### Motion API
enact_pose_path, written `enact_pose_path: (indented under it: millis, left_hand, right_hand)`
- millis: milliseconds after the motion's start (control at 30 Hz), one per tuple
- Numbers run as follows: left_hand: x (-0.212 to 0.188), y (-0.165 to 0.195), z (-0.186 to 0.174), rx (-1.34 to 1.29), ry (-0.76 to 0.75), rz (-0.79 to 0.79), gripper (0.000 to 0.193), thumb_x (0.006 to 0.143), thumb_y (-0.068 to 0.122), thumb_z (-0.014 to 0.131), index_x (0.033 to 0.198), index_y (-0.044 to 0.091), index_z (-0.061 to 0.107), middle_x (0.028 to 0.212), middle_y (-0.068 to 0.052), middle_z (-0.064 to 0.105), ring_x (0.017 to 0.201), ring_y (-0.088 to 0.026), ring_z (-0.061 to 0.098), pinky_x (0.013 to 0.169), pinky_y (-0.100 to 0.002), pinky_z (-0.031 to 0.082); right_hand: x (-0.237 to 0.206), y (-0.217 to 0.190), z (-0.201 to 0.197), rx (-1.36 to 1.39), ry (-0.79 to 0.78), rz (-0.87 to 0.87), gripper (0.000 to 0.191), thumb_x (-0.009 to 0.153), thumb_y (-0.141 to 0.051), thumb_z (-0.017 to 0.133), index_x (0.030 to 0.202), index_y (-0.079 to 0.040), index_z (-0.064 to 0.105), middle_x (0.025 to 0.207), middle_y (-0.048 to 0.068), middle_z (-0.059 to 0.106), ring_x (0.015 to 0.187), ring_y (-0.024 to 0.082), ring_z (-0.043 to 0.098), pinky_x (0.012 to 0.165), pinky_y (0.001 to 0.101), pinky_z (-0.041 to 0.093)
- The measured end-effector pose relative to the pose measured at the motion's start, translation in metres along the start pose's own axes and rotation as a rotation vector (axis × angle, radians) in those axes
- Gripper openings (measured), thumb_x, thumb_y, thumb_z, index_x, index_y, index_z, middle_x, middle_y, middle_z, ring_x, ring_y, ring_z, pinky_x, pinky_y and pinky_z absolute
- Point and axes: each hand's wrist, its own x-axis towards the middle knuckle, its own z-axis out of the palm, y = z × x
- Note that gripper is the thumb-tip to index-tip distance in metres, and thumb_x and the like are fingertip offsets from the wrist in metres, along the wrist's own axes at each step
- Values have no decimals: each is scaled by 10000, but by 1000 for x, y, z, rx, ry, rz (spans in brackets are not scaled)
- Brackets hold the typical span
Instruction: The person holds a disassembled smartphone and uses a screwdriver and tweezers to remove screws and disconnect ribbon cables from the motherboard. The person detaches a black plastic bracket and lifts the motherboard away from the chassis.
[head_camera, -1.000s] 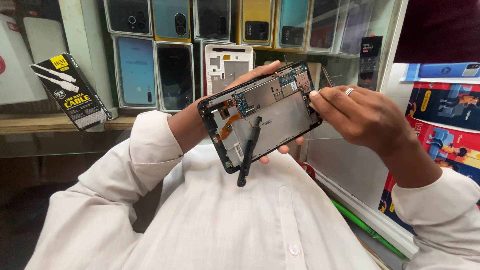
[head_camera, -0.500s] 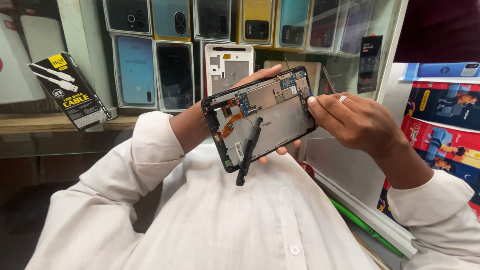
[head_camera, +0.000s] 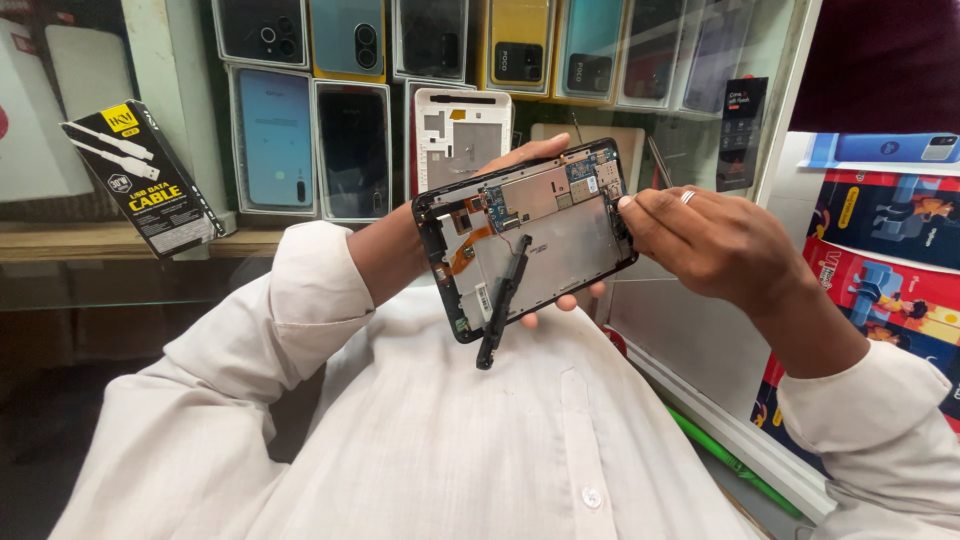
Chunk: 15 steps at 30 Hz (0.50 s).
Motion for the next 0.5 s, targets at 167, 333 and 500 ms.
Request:
enact_pose_path:
  millis: [167, 333, 500]
  left_hand:
    - [10, 12, -15, 438, 371, 383, 689, 1000, 619, 562, 1349, 31, 647, 1247, -310, 650, 950, -358, 724, 726, -478, 617]
    - [16, 17, -25, 553, 668, 533, 546, 967, 553, 596, 1175, 66, 731, 1127, -189, 708, 854, -221, 748, 662, -307, 643]
    - [15, 13, -16, 497, 529, 475, 671, 986, 590, 554, 1298, 14, 697, 1194, -326, 697, 868, -343, 757, 609, -431, 622]
  right_hand:
    - [-3, -1, 1, 165, 92, 176, 212, 921, -53, 818, 1114, 1, 747, 1004, 84, 720, 859, 221, 727, 766, 321, 609]
    - [-5, 0, 2, 272, 141, 328, 237, 906, -131, 851, 1102, -29, 766, 994, 78, 739, 804, 186, 723, 686, 291, 582]
    - [-7, 2, 1, 361, 195, 341, 148, 926, -95, 845, 1057, -63, 784, 1021, 61, 732, 812, 160, 719, 671, 257, 578]
